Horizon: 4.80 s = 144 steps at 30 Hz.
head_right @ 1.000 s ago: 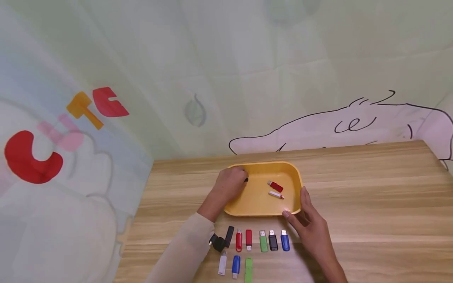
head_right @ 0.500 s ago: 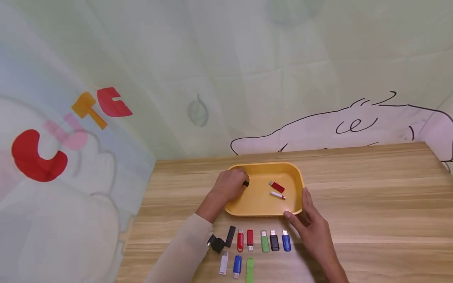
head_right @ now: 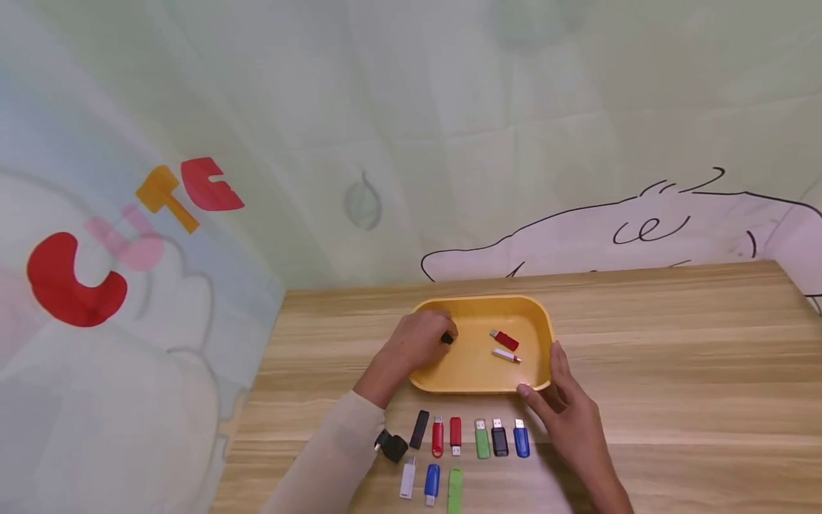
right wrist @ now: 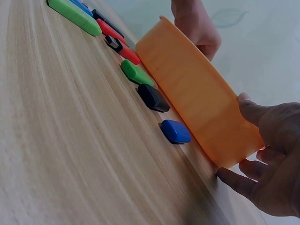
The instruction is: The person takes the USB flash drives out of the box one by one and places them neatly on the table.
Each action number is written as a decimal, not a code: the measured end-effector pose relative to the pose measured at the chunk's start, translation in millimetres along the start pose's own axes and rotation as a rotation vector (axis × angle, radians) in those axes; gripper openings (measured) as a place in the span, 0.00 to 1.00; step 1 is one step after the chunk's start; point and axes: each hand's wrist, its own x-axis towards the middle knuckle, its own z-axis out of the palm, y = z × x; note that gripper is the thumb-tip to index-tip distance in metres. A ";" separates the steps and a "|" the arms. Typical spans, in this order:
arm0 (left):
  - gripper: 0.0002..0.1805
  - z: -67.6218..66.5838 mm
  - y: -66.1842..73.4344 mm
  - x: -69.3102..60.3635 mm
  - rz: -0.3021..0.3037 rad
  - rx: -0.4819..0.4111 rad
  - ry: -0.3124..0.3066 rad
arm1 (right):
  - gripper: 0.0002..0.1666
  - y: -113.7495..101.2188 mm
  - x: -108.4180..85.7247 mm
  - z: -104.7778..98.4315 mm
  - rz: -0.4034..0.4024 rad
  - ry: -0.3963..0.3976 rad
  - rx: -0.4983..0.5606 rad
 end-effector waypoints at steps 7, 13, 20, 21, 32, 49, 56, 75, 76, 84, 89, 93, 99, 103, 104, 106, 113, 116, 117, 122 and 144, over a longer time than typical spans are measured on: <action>0.09 -4.9 -4.1 3.0 -0.068 -0.016 0.016 | 0.54 -0.5 1.7 1.5 -0.001 0.000 -0.011; 0.11 -3.8 -2.3 4.2 -0.104 -0.005 -0.022 | 0.54 0.0 0.4 2.3 0.006 -0.007 -0.022; 0.08 0.7 -2.8 5.1 -0.117 -0.006 -0.048 | 0.55 -1.0 0.9 3.2 0.013 -0.011 -0.025; 0.08 1.0 -2.6 5.2 -0.117 -0.008 -0.050 | 0.55 -1.2 1.1 3.1 0.013 -0.010 -0.027; 0.06 0.1 -1.9 4.0 -0.071 -0.007 -0.056 | 0.54 -2.4 0.4 2.7 0.019 -0.005 -0.030; 0.12 -1.7 1.1 7.1 -0.075 0.039 -0.098 | 0.54 -2.7 1.0 2.9 0.024 -0.001 -0.019; 0.12 -5.2 -1.4 5.9 -0.051 0.034 -0.086 | 0.54 -4.0 1.7 2.2 0.009 0.003 0.000; 0.09 -5.0 -2.2 1.7 -0.009 0.047 -0.097 | 0.54 -3.3 0.9 3.2 0.012 0.001 -0.028; 0.09 -5.2 -1.9 1.3 -0.010 0.042 -0.098 | 0.54 -3.0 0.9 3.4 0.013 0.001 -0.027; 0.12 -8.3 1.8 -0.7 -0.024 -0.002 -0.113 | 0.54 -2.4 0.4 3.0 0.007 0.002 -0.019; 0.15 -10.8 5.1 -1.8 -0.031 -0.017 -0.125 | 0.54 -2.5 0.9 2.9 0.002 0.004 -0.005; 0.19 -13.0 7.8 -4.1 -0.033 -0.024 -0.134 | 0.54 -1.8 0.7 2.9 0.006 0.003 -0.001; 0.23 -16.7 11.4 -7.7 -0.025 -0.028 -0.141 | 0.54 -1.9 0.4 3.2 0.010 0.008 -0.024; 0.23 -18.9 12.4 -9.5 -0.009 -0.030 -0.134 | 0.54 -2.6 0.3 3.1 0.014 0.006 -0.010; 0.23 -19.4 12.5 -9.9 -0.005 -0.029 -0.131 | 0.54 -2.8 0.3 3.0 0.015 0.005 -0.004; 0.23 -20.4 12.7 -10.9 0.001 -0.022 -0.125 | 0.54 -3.1 0.3 2.7 0.017 0.000 0.010; 0.24 -24.8 14.4 -17.0 0.035 -0.007 -0.099 | 0.54 -2.8 -0.2 1.8 0.023 -0.010 0.014; 0.24 -26.9 15.1 -20.2 0.054 -0.017 -0.090 | 0.54 -2.7 -0.2 1.6 0.021 -0.009 0.012; 0.24 -27.5 15.2 -21.2 0.061 -0.023 -0.087 | 0.54 -2.7 -0.2 1.6 0.019 -0.007 0.007; 0.24 -31.6 16.6 -27.6 0.090 -0.038 -0.075 | 0.54 -2.7 -0.5 2.4 0.012 0.001 0.000; 0.25 -43.1 26.1 -49.4 0.132 -0.064 -0.002 | 0.54 -4.6 0.6 1.6 0.027 -0.007 0.003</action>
